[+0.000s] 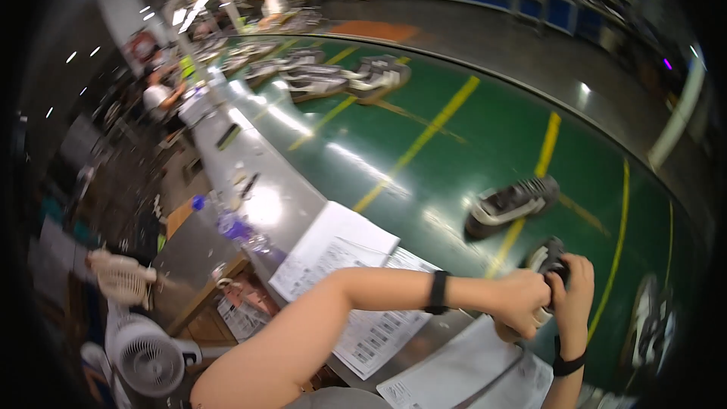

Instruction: Checking shoes on a conveyor belt and matching them with paperwork.

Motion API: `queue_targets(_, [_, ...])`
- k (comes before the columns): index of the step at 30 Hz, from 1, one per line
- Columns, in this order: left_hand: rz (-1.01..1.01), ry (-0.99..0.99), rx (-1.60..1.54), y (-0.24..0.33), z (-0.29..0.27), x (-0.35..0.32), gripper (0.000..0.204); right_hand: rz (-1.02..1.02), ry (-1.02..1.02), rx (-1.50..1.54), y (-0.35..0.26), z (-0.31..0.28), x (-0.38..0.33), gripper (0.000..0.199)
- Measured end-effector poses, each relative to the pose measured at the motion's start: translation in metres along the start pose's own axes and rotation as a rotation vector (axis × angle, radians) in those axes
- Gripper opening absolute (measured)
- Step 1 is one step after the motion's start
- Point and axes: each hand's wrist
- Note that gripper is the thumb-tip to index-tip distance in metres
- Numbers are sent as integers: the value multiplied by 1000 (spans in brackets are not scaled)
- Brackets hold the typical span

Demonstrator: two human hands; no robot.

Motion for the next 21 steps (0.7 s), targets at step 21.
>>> queue_targets(21, [68,-399,-162,67,-63,-11,43,640,-343,769,7,-7,-8,14])
Point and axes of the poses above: each hand's wrist, its own x-axis towards the middle knuckle, its own z-axis out of the palm, y = z × x, and after that the axes turned 13 degrees about y, right-handed
